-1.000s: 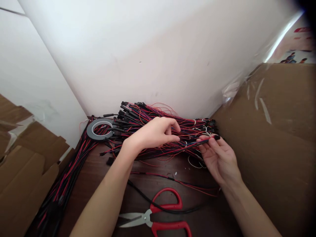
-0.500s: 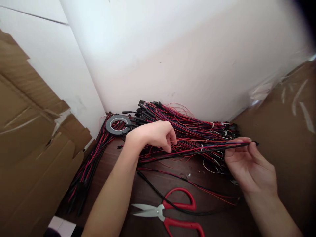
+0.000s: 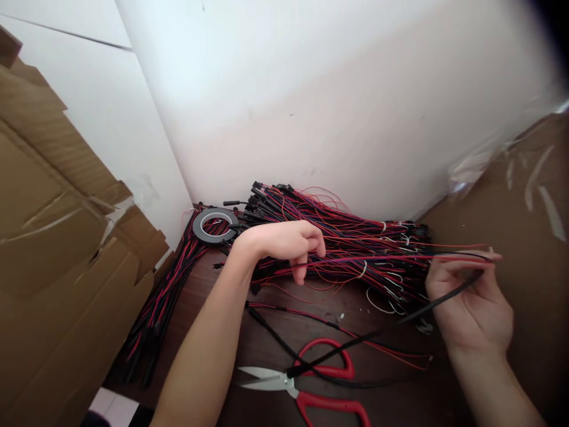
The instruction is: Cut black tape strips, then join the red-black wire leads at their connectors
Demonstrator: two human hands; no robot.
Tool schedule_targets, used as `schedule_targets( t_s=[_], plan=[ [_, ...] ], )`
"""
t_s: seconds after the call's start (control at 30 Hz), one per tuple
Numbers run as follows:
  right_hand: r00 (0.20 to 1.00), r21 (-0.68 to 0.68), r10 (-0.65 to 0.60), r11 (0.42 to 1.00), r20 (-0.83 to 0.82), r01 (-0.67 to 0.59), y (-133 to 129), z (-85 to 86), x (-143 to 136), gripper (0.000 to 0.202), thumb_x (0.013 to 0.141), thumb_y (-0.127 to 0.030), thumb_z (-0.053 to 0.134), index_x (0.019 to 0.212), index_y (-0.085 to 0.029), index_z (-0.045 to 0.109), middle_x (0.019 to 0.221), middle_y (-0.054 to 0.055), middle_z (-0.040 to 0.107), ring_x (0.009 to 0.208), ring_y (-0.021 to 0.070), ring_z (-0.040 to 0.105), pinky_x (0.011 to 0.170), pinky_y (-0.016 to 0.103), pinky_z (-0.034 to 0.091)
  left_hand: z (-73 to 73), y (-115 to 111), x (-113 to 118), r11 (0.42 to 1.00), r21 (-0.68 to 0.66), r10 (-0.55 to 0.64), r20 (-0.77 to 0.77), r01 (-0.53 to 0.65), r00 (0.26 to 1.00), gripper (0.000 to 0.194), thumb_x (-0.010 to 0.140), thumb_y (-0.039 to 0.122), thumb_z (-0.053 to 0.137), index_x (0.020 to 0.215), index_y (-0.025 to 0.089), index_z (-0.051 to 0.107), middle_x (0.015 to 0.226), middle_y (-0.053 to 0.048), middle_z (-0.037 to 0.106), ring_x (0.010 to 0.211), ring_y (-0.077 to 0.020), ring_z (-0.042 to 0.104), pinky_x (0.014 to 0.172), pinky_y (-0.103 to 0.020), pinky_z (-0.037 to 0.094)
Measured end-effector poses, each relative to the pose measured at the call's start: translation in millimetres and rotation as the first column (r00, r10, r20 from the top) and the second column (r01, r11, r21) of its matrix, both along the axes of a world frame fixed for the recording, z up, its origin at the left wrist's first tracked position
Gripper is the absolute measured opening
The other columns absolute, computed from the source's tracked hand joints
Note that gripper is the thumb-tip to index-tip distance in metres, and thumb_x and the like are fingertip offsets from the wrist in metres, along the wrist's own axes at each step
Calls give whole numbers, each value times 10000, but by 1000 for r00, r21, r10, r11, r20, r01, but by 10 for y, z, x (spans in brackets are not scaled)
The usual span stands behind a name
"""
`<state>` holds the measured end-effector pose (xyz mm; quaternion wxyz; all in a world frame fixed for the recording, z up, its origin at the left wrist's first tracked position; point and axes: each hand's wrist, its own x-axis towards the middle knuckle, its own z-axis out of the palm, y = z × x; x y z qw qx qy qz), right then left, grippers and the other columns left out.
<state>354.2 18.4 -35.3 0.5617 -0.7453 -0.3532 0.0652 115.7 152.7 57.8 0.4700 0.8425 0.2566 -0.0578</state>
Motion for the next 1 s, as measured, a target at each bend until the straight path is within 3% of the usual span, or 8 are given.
schedule_targets(
  t_s=[0.2, 0.27, 0.33, 0.4, 0.5, 0.7, 0.83, 1.0],
  plan=[
    [808, 174, -30, 971, -588, 163, -7, 47, 3, 552, 1061, -258, 160, 868, -217, 675, 1301, 9, 622, 1233, 136, 596, 725, 205, 616, 110, 39, -234, 994, -41, 105, 82, -102, 991, 156, 885, 295, 560, 949, 153, 569, 547, 71, 517, 484, -122, 600, 522, -228, 489],
    [370, 532, 431, 812, -823, 237, -33, 48, 21, 367, 1036, -224, 348, 896, -228, 686, 1061, 7, 708, 975, 95, 711, 668, 132, 611, 144, 65, -308, 987, 13, 160, 132, -163, 978, 171, 860, 244, 582, 992, 136, 600, 600, 52, 544, 477, -101, 573, 480, -211, 493],
    [-110, 779, 885, 453, -453, 433, -50, 31, 46, 239, 965, -88, 484, 991, -203, 692, 953, 18, 719, 951, 115, 715, 774, 172, 625, 184, 78, -364, 969, 80, 208, 233, -232, 950, 192, 844, 202, 594, 1015, 121, 627, 648, 30, 565, 488, -85, 561, 455, -190, 492],
    [42, 874, 909, 385, -415, 297, -39, 11, 63, 325, 984, -40, 386, 1027, -198, 667, 1009, 20, 703, 1064, 87, 673, 820, 162, 604, 227, 74, -398, 939, 134, 248, 372, -316, 895, 177, 830, 157, 601, 992, 108, 653, 682, 6, 588, 490, -69, 546, 431, -166, 477],
    [629, 712, 538, 701, -561, 36, 32, -20, 51, 505, 1026, -83, 200, 906, -232, 667, 1095, 1, 669, 1131, 25, 626, 739, 73, 572, 279, 45, -413, 861, 140, 323, 590, -489, 739, 143, 829, 122, 598, 942, 96, 682, 687, -19, 612, 486, -56, 530, 401, -143, 446],
    [693, 662, 538, 740, -481, -116, 92, -127, -51, 289, 774, -456, 758, 872, -185, 734, 1012, 59, 706, 804, 127, 658, 611, 203, 587, 307, 8, -397, 767, 51, 377, 771, -640, 513, 120, 834, 123, 615, 890, 90, 716, 666, -33, 649, 476, -52, 528, 408, -149, 448],
    [703, 454, 605, 780, -374, -431, 32, -178, -121, 309, 756, -479, 765, 851, -186, 745, 751, 33, 667, 510, 84, 528, 401, 185, 438, 291, 22, -384, 763, 52, 355, 799, -644, 485, 111, 835, 129, 629, 868, 90, 728, 651, -26, 650, 470, -54, 541, 421, -156, 452],
    [583, 413, 599, 801, -549, -434, -8, -173, -73, 310, 686, -505, 813, 707, -226, 679, 672, -3, 613, 484, 88, 537, 385, 181, 471, 302, -11, -353, 753, 37, 338, 834, -657, 435, 105, 839, 125, 637, 869, 84, 729, 663, -28, 651, 521, -82, 612, 457, -167, 480]
  ],
)
